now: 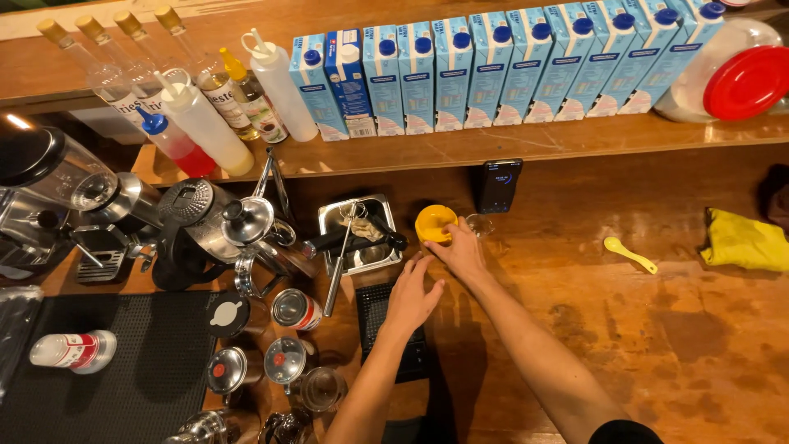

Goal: The person cleans a bar counter by wiping surfaces with a cloth, handling a plastic cup, and rinsing a metal shaker in a bucket of water. They move items aside, wipe the counter, and place objects back in place.

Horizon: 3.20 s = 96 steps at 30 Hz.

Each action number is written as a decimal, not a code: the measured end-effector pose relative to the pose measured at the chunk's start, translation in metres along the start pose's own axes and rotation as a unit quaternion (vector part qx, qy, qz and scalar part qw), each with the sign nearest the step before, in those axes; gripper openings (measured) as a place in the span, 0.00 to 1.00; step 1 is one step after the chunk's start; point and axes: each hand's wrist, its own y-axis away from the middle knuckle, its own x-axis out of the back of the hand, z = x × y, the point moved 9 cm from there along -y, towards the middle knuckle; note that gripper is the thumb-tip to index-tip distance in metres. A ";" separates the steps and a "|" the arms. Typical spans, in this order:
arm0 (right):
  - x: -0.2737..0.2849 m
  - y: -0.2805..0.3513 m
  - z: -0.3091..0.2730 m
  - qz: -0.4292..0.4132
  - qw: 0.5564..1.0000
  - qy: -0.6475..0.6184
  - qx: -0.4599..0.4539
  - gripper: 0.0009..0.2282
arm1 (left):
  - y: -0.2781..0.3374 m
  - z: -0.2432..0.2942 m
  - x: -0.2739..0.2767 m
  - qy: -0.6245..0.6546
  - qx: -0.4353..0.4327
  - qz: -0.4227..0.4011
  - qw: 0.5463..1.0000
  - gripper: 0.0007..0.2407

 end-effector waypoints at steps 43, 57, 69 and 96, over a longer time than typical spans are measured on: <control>0.207 0.158 0.117 -0.005 0.989 0.082 -0.126 0.17 | -0.033 0.028 -0.127 -0.026 0.018 -0.019 0.999 0.19; 0.298 0.150 0.207 0.026 0.985 0.107 -0.129 0.21 | -0.028 0.163 -0.225 -0.111 0.014 -0.077 0.991 0.23; 0.315 0.125 0.269 0.037 0.987 0.106 -0.115 0.17 | -0.039 0.184 -0.276 -0.095 -0.032 -0.068 0.993 0.23; 0.197 0.066 0.143 0.003 0.998 0.011 0.064 0.10 | 0.002 0.097 -0.132 -0.104 0.030 0.068 0.992 0.23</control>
